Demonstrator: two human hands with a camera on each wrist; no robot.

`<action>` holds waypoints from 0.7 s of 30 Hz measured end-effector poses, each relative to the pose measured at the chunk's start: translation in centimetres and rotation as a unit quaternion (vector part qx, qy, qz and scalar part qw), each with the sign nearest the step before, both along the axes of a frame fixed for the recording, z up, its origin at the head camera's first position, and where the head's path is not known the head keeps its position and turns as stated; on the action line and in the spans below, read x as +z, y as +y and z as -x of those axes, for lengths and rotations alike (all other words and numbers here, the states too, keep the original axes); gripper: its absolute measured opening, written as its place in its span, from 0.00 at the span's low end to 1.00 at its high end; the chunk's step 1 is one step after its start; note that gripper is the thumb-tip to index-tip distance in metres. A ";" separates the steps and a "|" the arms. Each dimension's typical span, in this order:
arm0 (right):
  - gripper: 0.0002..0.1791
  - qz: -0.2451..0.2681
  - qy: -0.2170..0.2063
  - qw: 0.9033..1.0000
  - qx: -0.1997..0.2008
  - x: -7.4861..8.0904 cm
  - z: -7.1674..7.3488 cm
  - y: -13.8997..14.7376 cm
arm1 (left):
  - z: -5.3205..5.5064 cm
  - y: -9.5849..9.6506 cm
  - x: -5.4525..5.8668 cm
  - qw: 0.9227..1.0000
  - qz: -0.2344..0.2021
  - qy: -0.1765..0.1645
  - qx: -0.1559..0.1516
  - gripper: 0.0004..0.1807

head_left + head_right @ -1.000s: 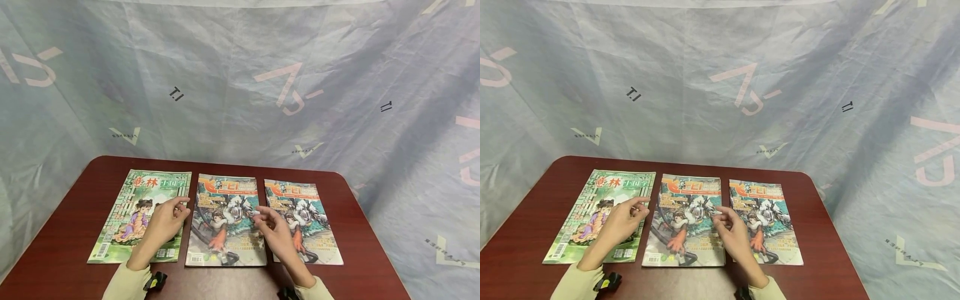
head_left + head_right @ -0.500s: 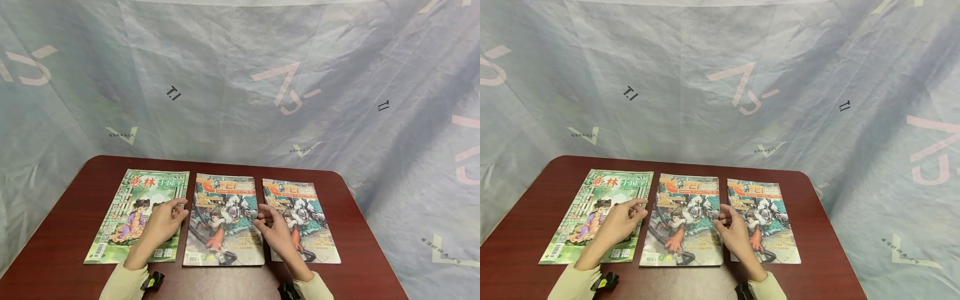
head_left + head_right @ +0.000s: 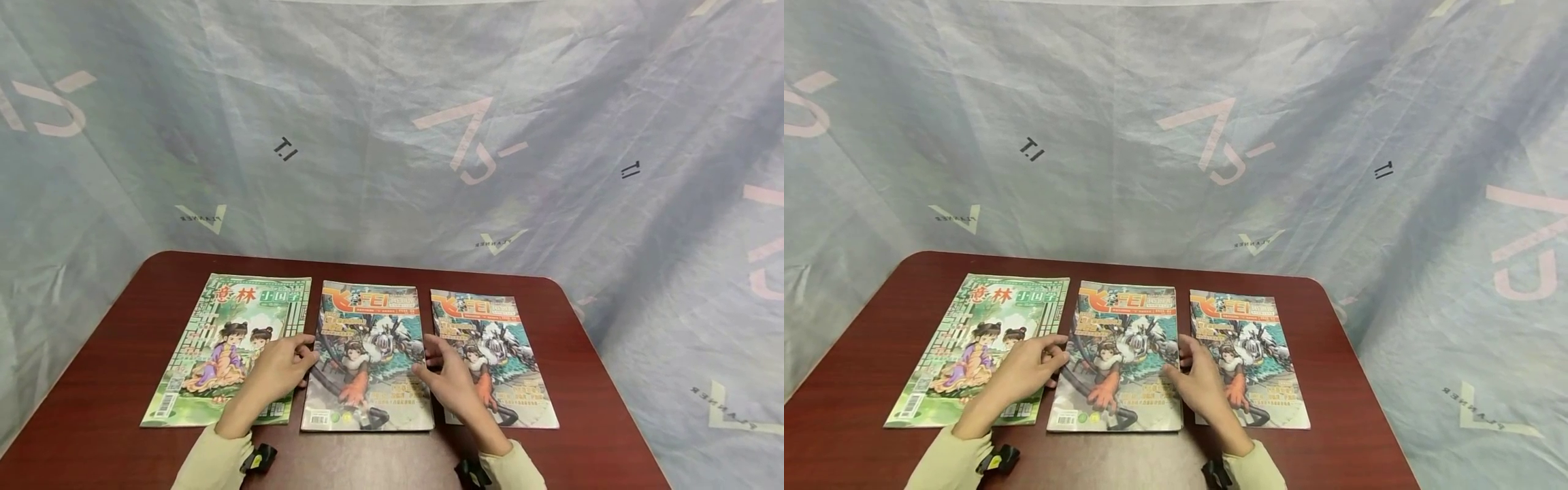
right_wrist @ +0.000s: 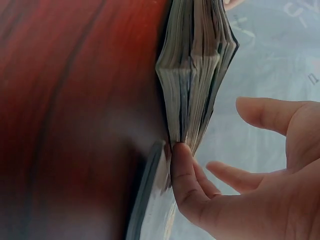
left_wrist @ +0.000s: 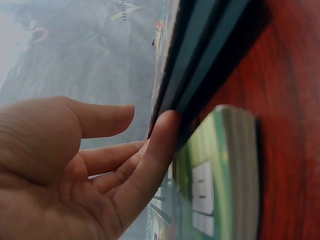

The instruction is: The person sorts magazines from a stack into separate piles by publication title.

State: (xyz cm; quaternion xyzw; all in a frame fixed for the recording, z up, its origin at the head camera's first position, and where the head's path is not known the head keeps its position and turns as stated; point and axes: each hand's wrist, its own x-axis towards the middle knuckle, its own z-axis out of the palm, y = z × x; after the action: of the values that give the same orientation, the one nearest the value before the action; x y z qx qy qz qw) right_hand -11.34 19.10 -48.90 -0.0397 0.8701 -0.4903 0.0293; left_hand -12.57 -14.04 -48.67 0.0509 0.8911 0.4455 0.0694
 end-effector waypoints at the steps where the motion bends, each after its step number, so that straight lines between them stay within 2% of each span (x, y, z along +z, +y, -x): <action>1: 0.36 -0.003 0.003 1.000 0.002 0.0 0.0 0.0 | 0.0 0.0 0.0 1.000 0.000 0.001 0.001 0.24; 9: 0.36 -0.020 0.001 1.000 0.004 0.3 -0.3 -0.2 | -0.1 0.1 0.3 1.000 0.002 0.015 -0.004 0.25; 14: 0.39 -0.028 0.001 1.000 0.004 0.2 -0.1 0.0 | -0.2 0.1 0.4 1.000 0.003 0.012 -0.004 0.25; 17: 0.42 -0.034 0.015 0.999 0.014 -0.6 0.3 0.6 | -0.2 0.1 0.5 1.000 0.002 0.005 -0.004 0.26; 21: 0.43 -0.064 0.039 0.997 0.030 -2.9 1.2 1.8 | -0.2 0.1 0.5 1.000 0.001 -0.002 -0.002 0.27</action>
State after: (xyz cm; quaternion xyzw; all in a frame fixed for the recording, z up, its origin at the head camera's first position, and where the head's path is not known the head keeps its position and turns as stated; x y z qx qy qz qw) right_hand -12.50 20.89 -51.77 -0.0832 0.8988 -0.4303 0.0125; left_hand -12.38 -13.92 -48.19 0.0521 0.8916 0.4441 0.0719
